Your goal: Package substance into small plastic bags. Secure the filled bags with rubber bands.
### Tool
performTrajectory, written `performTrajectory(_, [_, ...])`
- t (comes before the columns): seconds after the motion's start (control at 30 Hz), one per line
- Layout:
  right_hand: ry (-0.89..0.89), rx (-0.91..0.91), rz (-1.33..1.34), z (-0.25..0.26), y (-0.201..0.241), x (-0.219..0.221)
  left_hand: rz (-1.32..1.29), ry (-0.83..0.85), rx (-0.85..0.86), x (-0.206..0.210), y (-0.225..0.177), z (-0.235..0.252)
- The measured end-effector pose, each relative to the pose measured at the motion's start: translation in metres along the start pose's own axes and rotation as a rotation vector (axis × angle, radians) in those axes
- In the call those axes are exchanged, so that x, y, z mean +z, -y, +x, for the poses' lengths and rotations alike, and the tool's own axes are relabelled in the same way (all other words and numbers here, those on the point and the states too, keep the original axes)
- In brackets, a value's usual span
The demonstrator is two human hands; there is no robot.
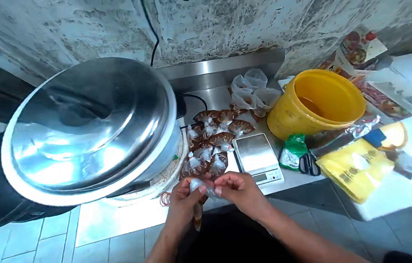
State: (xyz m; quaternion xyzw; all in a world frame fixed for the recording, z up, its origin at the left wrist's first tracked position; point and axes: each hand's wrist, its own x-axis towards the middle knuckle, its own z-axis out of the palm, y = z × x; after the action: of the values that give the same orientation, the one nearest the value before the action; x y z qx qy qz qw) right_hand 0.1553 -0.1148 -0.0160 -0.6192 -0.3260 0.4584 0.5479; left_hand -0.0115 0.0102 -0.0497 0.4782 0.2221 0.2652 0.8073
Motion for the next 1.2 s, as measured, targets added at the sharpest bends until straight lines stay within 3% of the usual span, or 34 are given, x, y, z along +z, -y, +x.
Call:
performTrajectory(0.17, [0.003,-0.456,-0.551,-0.001,-0.015,-0.051,0.045,-0.036,-0.033,0.06,0.009,0.028])
performTrajectory(0.27, [0.067,-0.582,-0.713,-0.001,-0.018,-0.07,0.146,-0.034,-0.014,0.085,0.01,0.042])
performTrajectory(0.4, [0.251,-0.553,-0.587,0.0,-0.007,-0.1,0.322,-0.086,0.012,0.099,0.013,0.052])
performTrajectory(0.5, [0.087,-0.681,-0.458,0.004,-0.006,-0.11,0.346,-0.056,0.002,0.091,0.006,0.055])
performTrajectory(0.63, [-0.089,-0.836,-0.486,0.017,0.003,-0.091,0.378,0.062,-0.051,0.077,-0.007,0.055])
performTrajectory(0.77, [-0.011,-0.847,-0.657,0.026,0.012,-0.068,0.369,0.283,-0.094,0.063,-0.013,0.051])
performTrajectory(0.9, [0.063,-0.814,-0.805,0.026,0.021,-0.06,0.352,0.402,-0.127,0.048,-0.014,0.048])
performTrajectory(1.03, [0.099,-0.752,-0.88,0.026,0.022,-0.047,0.325,0.441,-0.128,0.036,-0.015,0.047])
performTrajectory(1.2, [0.076,-0.701,-0.968,0.03,0.023,-0.029,0.366,0.403,-0.008,0.027,-0.018,0.042])
